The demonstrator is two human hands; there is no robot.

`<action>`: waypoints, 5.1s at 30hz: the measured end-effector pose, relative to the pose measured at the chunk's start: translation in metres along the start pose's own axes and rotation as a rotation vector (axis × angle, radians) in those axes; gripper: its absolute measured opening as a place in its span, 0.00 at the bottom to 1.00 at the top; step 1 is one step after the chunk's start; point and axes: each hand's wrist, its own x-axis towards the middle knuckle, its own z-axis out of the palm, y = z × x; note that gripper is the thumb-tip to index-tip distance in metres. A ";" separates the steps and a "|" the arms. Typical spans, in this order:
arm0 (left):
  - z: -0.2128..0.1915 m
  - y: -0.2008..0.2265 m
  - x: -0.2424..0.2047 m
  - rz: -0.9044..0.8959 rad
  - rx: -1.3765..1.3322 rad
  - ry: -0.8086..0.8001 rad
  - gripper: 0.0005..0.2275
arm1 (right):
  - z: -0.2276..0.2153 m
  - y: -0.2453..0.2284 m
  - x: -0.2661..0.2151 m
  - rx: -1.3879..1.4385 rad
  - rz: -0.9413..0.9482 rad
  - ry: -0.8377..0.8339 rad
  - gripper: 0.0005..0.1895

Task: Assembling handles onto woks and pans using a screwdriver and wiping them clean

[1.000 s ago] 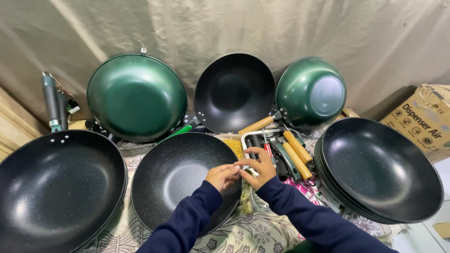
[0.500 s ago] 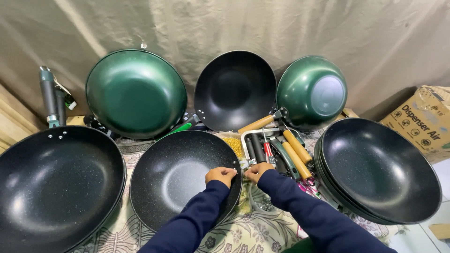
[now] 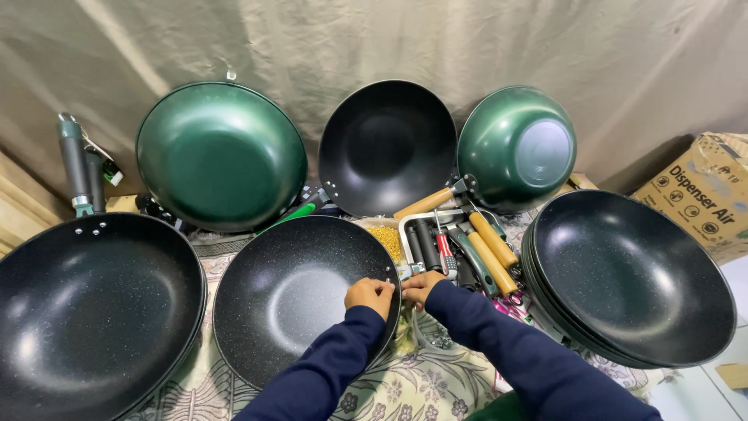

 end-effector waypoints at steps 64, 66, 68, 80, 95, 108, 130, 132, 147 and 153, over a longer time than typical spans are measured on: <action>0.029 0.075 -0.081 0.675 0.830 -0.539 0.23 | 0.004 0.075 0.028 -0.916 0.087 -0.031 0.19; 0.019 0.084 -0.084 0.661 0.809 -0.544 0.23 | 0.005 0.086 0.036 -0.932 0.055 -0.030 0.19; 0.000 0.099 -0.090 0.677 0.858 -0.574 0.22 | 0.008 0.102 0.048 -0.934 0.036 -0.021 0.18; -0.037 0.080 -0.088 0.968 0.036 0.367 0.03 | -0.041 0.025 -0.016 -0.808 -0.015 0.132 0.11; -0.005 0.021 -0.030 0.168 0.263 -0.143 0.29 | -0.064 -0.020 -0.040 -0.658 -0.033 0.231 0.12; -0.171 0.054 -0.018 -0.095 -0.590 -0.018 0.25 | -0.060 -0.105 -0.095 0.036 -0.542 0.382 0.08; -0.202 0.009 -0.076 0.269 -1.089 -0.127 0.24 | -0.032 -0.232 -0.169 0.069 -1.242 0.314 0.06; -0.203 0.008 -0.079 0.274 -1.085 -0.118 0.24 | -0.029 -0.232 -0.170 0.070 -1.258 0.311 0.06; -0.209 0.020 -0.096 0.248 -1.057 -0.125 0.24 | -0.025 -0.219 -0.183 0.224 -1.046 0.233 0.09; -0.199 0.013 -0.091 0.295 -1.067 -0.134 0.25 | -0.028 -0.220 -0.184 0.117 -1.269 0.326 0.08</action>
